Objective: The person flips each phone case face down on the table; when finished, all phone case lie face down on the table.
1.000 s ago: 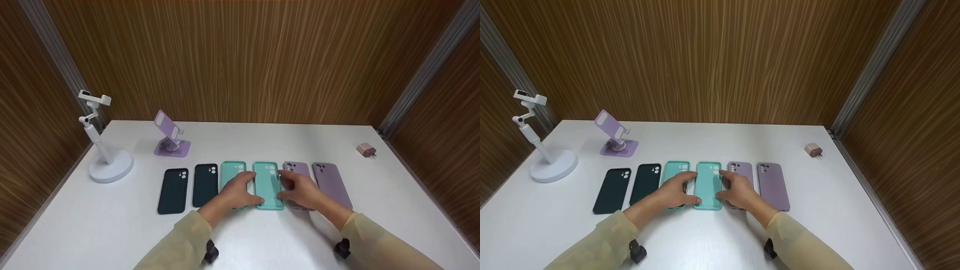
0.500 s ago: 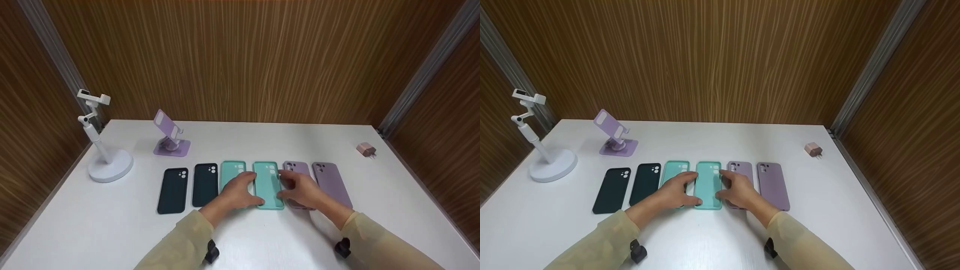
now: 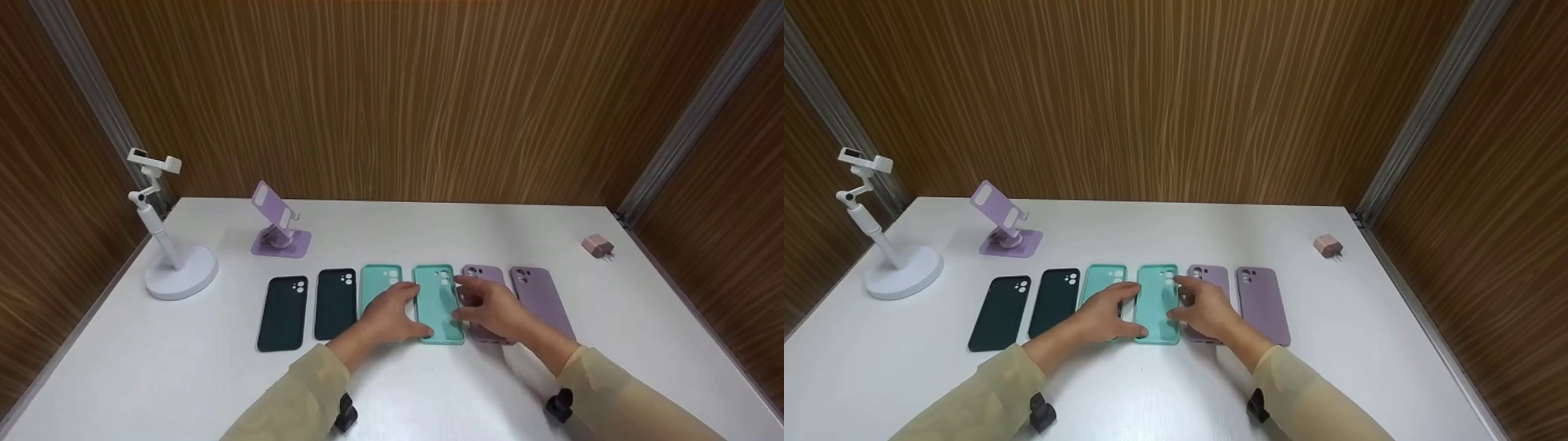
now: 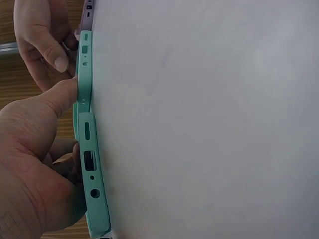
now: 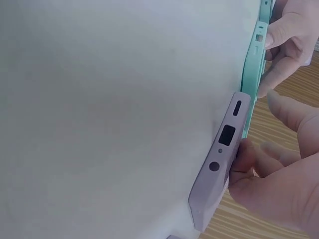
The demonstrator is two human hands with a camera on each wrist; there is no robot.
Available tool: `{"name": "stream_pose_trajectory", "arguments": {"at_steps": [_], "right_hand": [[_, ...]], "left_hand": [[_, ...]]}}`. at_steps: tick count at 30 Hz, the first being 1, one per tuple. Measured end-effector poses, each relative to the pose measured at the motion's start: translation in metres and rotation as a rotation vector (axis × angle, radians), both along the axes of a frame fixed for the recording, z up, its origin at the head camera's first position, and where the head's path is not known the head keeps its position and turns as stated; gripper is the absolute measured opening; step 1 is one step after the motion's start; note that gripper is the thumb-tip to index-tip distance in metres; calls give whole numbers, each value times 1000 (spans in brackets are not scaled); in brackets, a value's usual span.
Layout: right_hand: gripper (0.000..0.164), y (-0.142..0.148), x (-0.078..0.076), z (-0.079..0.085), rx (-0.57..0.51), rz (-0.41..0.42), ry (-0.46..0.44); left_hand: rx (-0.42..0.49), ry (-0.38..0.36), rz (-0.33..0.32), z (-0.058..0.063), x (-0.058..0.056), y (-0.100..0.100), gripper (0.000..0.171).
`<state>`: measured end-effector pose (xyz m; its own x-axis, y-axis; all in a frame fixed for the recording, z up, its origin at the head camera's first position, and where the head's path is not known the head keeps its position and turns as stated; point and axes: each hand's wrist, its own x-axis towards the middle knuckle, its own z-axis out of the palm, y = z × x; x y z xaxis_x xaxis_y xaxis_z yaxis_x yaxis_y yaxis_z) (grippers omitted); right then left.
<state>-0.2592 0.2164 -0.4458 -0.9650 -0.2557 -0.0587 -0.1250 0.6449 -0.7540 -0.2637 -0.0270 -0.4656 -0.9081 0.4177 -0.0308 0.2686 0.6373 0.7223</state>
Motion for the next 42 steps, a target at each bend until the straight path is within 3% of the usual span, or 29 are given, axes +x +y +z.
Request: {"name": "stream_pose_trajectory", "arguments": {"at_steps": [9, 19, 35, 42], "right_hand": [[65, -1, 4, 5, -182, 6, -11], [60, -2, -1, -1, -379, -158, -117], [59, 1, -3, -4, -390, -245, -185], [59, 0, -3, -5, -398, -238, -184]], "left_hand": [[6, 12, 3, 2, 0, -1, 89], [32, 7, -11, 3, 1, -3, 88], [58, -47, 17, 5, 2, 0, 88], [94, -79, 56, 23, 4, -7, 89]]}}
